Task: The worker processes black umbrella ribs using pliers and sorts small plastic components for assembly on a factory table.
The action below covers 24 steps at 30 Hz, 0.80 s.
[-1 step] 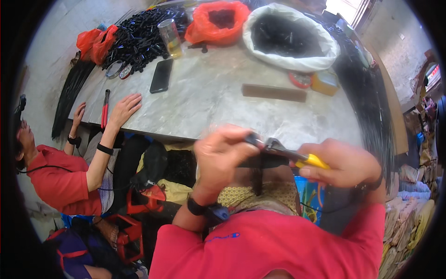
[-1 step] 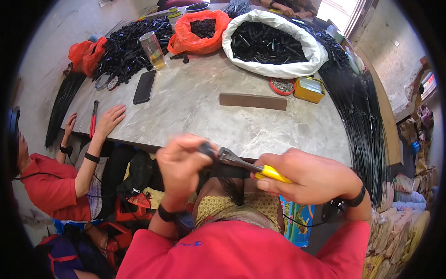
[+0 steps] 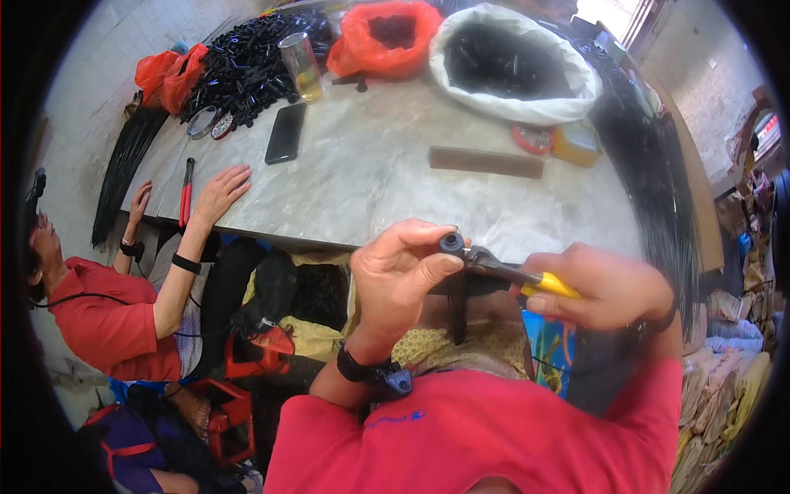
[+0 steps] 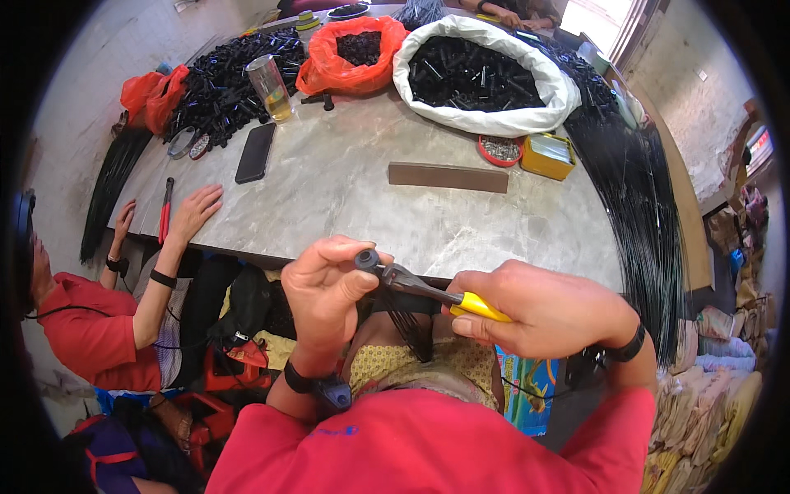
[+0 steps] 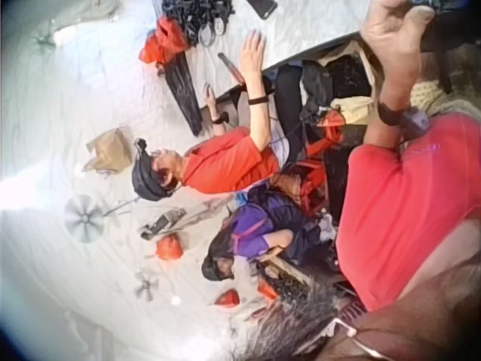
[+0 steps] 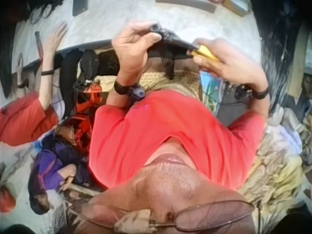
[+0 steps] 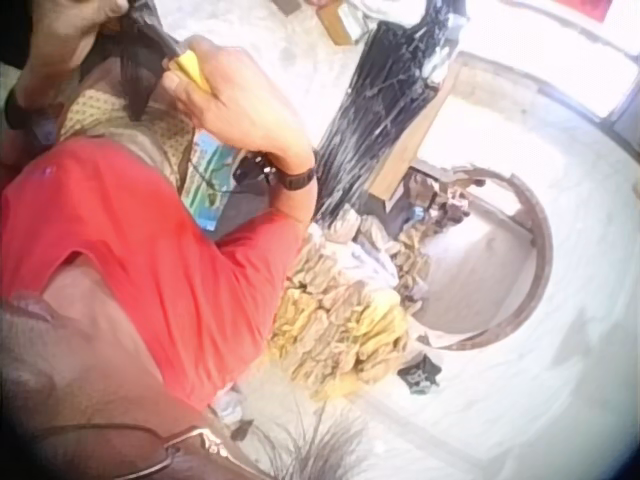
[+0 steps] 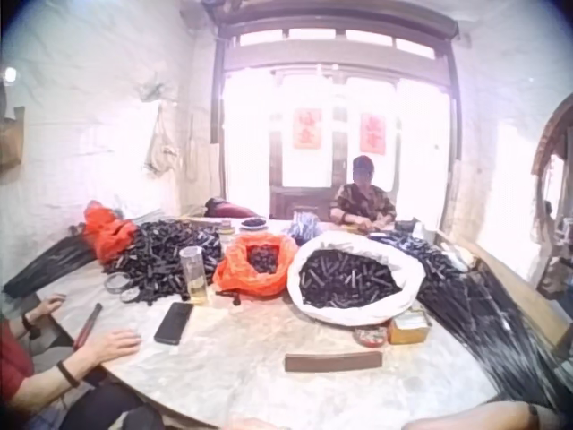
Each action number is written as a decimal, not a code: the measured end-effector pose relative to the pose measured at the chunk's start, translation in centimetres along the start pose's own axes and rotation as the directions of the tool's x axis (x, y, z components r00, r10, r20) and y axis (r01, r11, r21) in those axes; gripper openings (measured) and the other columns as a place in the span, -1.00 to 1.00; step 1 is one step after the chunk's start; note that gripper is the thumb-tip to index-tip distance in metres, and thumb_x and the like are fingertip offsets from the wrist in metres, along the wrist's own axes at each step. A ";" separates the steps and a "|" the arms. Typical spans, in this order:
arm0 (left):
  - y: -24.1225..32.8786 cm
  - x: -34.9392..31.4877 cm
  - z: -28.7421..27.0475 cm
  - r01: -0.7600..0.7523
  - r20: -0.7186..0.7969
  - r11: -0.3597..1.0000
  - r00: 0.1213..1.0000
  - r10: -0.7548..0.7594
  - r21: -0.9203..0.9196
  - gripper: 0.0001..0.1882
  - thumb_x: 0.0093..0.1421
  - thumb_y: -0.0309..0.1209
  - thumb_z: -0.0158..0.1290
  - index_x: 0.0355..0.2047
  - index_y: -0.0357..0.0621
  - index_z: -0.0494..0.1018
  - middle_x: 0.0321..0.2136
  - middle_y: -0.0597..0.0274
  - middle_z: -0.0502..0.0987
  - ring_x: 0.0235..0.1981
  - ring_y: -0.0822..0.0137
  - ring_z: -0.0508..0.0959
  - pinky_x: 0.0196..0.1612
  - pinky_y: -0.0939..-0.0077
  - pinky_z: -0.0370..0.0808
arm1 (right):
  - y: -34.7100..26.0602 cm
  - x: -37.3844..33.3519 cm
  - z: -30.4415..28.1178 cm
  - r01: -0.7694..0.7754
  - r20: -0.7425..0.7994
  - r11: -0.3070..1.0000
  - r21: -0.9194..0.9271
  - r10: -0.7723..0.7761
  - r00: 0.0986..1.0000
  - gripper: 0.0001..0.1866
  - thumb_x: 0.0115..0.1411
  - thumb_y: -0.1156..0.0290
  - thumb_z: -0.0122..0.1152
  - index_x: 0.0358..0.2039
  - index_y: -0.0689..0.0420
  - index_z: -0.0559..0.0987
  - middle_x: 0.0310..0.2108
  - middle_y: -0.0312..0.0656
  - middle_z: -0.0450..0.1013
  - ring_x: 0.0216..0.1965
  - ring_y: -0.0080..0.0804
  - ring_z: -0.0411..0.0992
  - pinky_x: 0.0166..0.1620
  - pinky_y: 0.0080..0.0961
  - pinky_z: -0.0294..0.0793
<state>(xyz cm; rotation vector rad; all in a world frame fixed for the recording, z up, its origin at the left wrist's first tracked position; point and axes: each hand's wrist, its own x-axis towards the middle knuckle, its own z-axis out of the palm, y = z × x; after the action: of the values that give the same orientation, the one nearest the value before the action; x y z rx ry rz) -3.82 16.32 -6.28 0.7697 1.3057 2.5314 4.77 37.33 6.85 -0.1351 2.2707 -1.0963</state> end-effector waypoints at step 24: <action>0.9 -0.6 -0.2 0.021 0.040 1.000 0.999 -0.020 -0.017 -0.74 0.06 -0.73 0.19 -0.21 -0.42 0.49 -0.29 0.03 0.56 -0.23 0.28 0.61 -0.09 0.43 0.57 | 0.2 0.3 -1.5 0.116 0.174 0.993 0.000 -0.114 0.978 -0.58 0.34 0.13 0.09 0.00 0.23 0.42 -0.41 -0.11 0.49 -0.38 -0.35 0.46 -0.29 -0.40 0.42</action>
<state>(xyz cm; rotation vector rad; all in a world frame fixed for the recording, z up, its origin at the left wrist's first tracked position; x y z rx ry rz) -3.35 15.46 -5.85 0.7953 1.2711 2.4948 3.69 38.31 7.27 -0.3564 2.1347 -1.0868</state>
